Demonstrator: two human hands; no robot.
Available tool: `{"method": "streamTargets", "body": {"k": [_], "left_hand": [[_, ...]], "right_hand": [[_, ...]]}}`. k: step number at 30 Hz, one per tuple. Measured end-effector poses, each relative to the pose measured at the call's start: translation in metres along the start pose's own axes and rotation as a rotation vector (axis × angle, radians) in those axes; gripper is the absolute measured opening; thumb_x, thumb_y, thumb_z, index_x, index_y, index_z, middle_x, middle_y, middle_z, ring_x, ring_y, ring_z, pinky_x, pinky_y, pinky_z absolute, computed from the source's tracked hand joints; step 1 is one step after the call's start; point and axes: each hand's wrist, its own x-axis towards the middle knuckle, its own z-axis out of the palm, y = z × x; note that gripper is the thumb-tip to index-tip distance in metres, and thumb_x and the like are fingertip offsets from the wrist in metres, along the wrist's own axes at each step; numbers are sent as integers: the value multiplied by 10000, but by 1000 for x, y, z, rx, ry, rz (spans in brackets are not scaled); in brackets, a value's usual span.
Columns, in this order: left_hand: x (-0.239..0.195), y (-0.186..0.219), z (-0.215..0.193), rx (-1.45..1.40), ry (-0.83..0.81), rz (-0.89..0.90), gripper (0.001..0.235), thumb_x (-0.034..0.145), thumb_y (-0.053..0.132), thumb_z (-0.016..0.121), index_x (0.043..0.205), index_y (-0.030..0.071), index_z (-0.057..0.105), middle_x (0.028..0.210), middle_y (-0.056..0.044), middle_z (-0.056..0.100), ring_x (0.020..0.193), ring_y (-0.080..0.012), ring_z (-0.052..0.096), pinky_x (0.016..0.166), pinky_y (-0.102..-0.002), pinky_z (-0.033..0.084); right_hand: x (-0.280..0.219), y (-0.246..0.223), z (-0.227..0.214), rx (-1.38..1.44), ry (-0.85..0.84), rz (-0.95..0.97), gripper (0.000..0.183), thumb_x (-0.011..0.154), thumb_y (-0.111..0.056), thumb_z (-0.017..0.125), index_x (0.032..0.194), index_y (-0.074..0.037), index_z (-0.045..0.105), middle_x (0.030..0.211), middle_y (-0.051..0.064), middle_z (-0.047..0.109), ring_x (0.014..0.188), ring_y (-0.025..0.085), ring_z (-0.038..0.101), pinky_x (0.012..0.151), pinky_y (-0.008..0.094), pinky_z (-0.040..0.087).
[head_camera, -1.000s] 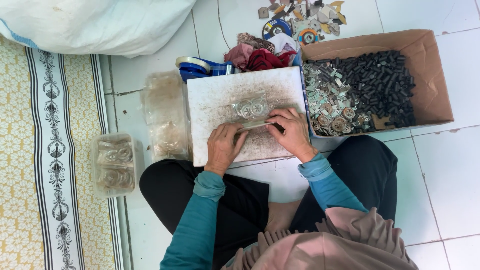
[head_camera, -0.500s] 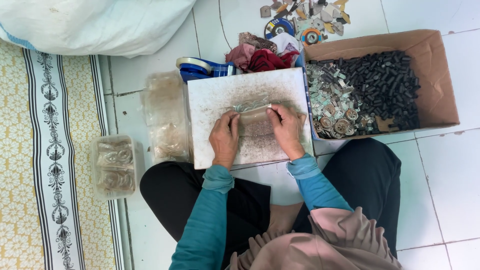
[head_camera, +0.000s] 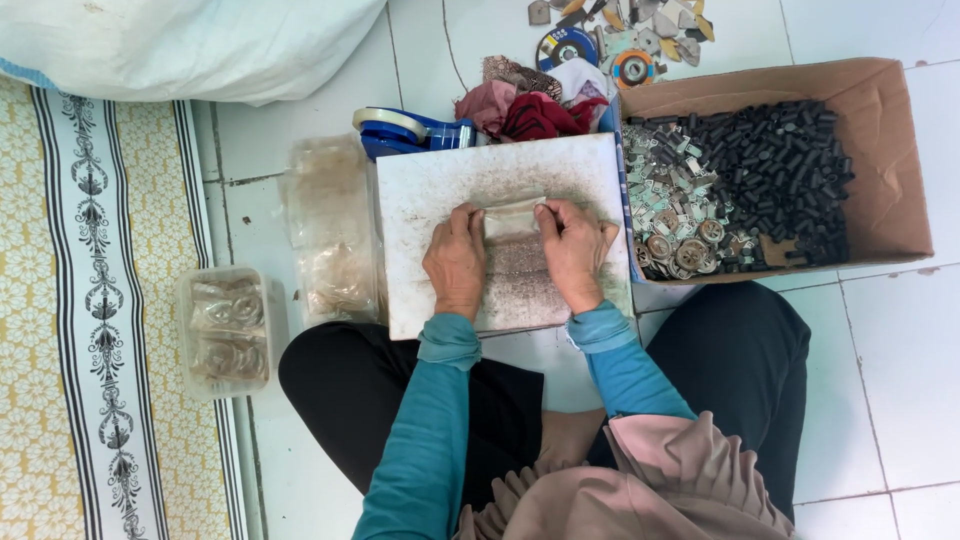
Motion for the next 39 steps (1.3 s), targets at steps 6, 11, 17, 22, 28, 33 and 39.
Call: {"method": "streamTargets", "body": {"k": [6,11,17,22,28,33,39], "left_hand": [[-1,-2,10,46,-20,-26,162,1034,369,619,1013,209,620,690,24,626,703,-160,676,637,-299,583],[-2,-3,11,33,-6,-35,168,1010,377,654,1002,211,632,714,36,636,729,-154,679,653,-282,579],[-1,-2,6,30,-14,-2,91,1031,289,618,1111,246,613,832,37,598,774,-164,668,619,-299,583],[2,-3,7,133,0,226,250,1060,154,538,1182,367,583,1101,16,541,941,-186,636,663,-311,580],[-3,-4,16,122,47,298,199,1070,202,492,1116,309,653,1107,-18,565,1023,-222,592,754,-333,500],[-4,-4,17,94,59,369,285,1019,164,457,1164,185,701,1134,-43,621,1107,-234,566,920,-397,425],[-1,0,8,41,103,368,324,929,226,503,1176,185,708,1020,-57,604,1119,-263,599,935,-435,432]], "right_hand": [[7,-7,1,-51,-31,47,202,967,-448,706,913,-256,739,667,-38,685,791,198,672,918,375,336],[10,-8,5,-72,-28,54,223,931,-476,726,888,-257,717,653,-48,680,772,201,687,911,373,344],[6,-27,-8,-64,23,10,178,928,-405,740,980,-253,664,689,-27,660,802,210,691,905,380,361],[4,-24,-3,-92,65,-33,161,923,-407,749,997,-294,661,688,-43,615,794,177,682,890,351,357],[5,-21,-1,-118,65,-60,164,925,-414,753,990,-285,675,685,-41,613,782,183,681,886,344,355],[5,-21,0,-117,78,-84,148,937,-401,767,992,-275,711,693,-21,637,777,188,683,891,346,345],[1,-10,5,-156,97,-120,127,949,-376,787,1017,-275,751,714,-17,659,797,182,684,903,349,351]]}}
